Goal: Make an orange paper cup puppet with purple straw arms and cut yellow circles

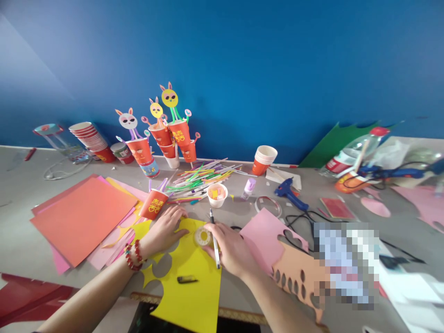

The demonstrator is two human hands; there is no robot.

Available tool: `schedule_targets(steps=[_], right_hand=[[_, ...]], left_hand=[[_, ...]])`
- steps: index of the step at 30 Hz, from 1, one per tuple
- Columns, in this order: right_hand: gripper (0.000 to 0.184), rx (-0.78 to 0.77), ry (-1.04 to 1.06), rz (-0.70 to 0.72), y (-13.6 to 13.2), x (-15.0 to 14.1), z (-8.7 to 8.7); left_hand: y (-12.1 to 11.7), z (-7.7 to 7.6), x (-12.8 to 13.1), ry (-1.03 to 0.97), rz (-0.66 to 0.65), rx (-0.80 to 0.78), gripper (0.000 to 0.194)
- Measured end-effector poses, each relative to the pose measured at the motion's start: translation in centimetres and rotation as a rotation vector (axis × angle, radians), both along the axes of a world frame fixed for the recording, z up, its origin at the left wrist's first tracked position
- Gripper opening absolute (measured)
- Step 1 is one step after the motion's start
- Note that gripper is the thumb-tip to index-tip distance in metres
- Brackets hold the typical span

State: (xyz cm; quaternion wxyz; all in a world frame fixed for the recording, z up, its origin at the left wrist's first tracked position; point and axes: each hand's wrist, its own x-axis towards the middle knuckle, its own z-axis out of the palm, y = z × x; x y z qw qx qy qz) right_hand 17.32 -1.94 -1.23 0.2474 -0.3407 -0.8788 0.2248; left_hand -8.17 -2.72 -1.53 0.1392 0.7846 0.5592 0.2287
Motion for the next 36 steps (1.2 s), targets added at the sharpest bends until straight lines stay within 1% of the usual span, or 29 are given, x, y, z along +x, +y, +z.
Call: schedule_targets(steps=[3, 4, 6, 9, 11, 13, 14, 16, 18, 20, 22, 26, 31, 36], right_hand=[[0.042, 0.005, 0.006, -0.005, 0.0, 0.0, -0.1], [0.042, 0.002, 0.009, -0.007, 0.0, 0.1, -0.1], [0.043, -0.009, 0.026, -0.013, 0.0, 0.1, -0.3], [0.046, -0.028, 0.06, -0.03, 0.0, 0.1, -0.6], [0.048, -0.04, 0.085, -0.017, -0.1, 0.1, -0.8], [0.05, -0.046, 0.124, 0.01, -0.1, 0.0, -0.9], [0.051, -0.048, 0.146, 0.02, -0.2, 0.0, -1.0], [0.053, -0.053, 0.19, 0.029, -0.3, 0.0, -1.0], [0.053, -0.069, 0.225, 0.034, -0.3, 0.0, -1.0], [0.053, -0.086, 0.251, 0.033, -0.3, 0.1, -0.9], [0.054, -0.104, 0.26, 0.027, -0.2, 0.1, -0.9], [0.055, -0.155, 0.252, 0.017, -0.1, 0.1, -0.9], [0.055, -0.216, 0.264, 0.02, 0.0, 0.2, -1.1], [0.055, -0.214, 0.278, 0.022, 0.0, 0.2, -1.4]], left_hand=[[0.2, 0.6, -0.1, -0.115, 0.031, 0.02, 0.003], [0.2, 0.8, -0.1, -0.189, 0.051, -0.002, 0.005], [0.1, 1.3, 0.0, -0.421, 0.091, -0.117, 0.01], [-0.2, 1.6, 0.6, -0.803, 0.1, -0.372, 0.021], [-0.5, 1.4, 1.3, -0.927, 0.061, -0.498, 0.027], [-0.7, 1.0, 2.0, -0.95, 0.007, -0.556, 0.029], [-0.8, 0.7, 2.4, -0.942, -0.009, -0.558, 0.03], [-0.9, 0.3, 2.8, -0.916, -0.015, -0.521, 0.029], [-1.1, 0.1, 3.1, -0.903, 0.004, -0.499, 0.028], [-1.2, 0.4, 3.2, -0.91, 0.008, -0.527, 0.03], [-1.4, 0.9, 3.3, -0.913, -0.013, -0.566, 0.031], [-1.6, 1.6, 3.4, -0.917, -0.053, -0.572, 0.03], [-1.5, 1.6, 3.3, -0.954, -0.07, -0.583, 0.029], [-1.5, 1.5, 3.3, -0.959, -0.066, -0.55, 0.027]])
